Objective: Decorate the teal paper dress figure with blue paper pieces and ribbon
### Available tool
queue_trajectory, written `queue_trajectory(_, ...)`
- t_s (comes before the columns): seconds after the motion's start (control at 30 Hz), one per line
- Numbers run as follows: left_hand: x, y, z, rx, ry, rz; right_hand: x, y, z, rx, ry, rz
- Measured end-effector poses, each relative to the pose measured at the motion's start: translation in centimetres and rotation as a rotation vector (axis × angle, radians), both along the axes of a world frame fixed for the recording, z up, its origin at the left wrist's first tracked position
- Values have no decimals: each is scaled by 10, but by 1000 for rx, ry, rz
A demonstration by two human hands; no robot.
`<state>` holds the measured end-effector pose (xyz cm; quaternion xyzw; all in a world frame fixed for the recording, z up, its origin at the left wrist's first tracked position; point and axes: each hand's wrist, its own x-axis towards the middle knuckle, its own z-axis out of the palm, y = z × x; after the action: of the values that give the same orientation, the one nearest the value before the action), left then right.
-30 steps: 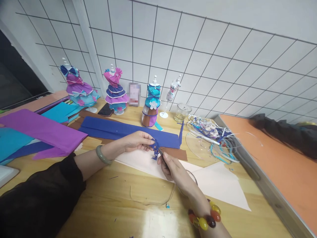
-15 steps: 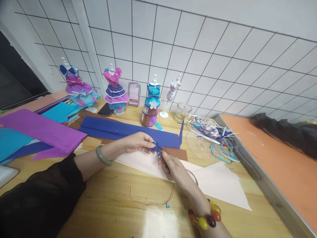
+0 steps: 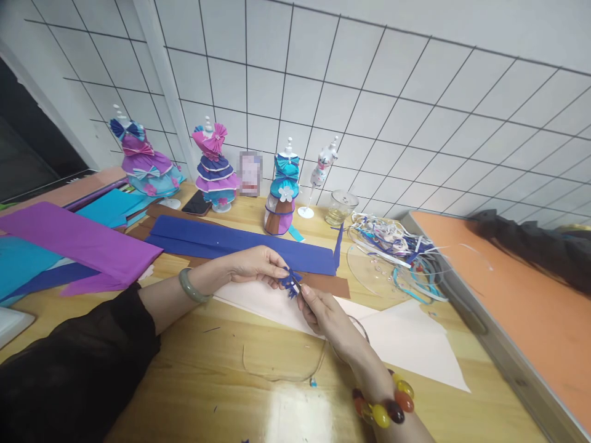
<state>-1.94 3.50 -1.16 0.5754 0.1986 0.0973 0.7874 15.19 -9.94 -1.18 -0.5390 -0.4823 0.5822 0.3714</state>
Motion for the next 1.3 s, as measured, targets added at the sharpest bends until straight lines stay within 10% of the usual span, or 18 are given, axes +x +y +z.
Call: queue_trajectory(1.3, 8, -10, -6, -153, 63, -45, 3, 7, -10, 196, 63, -285)
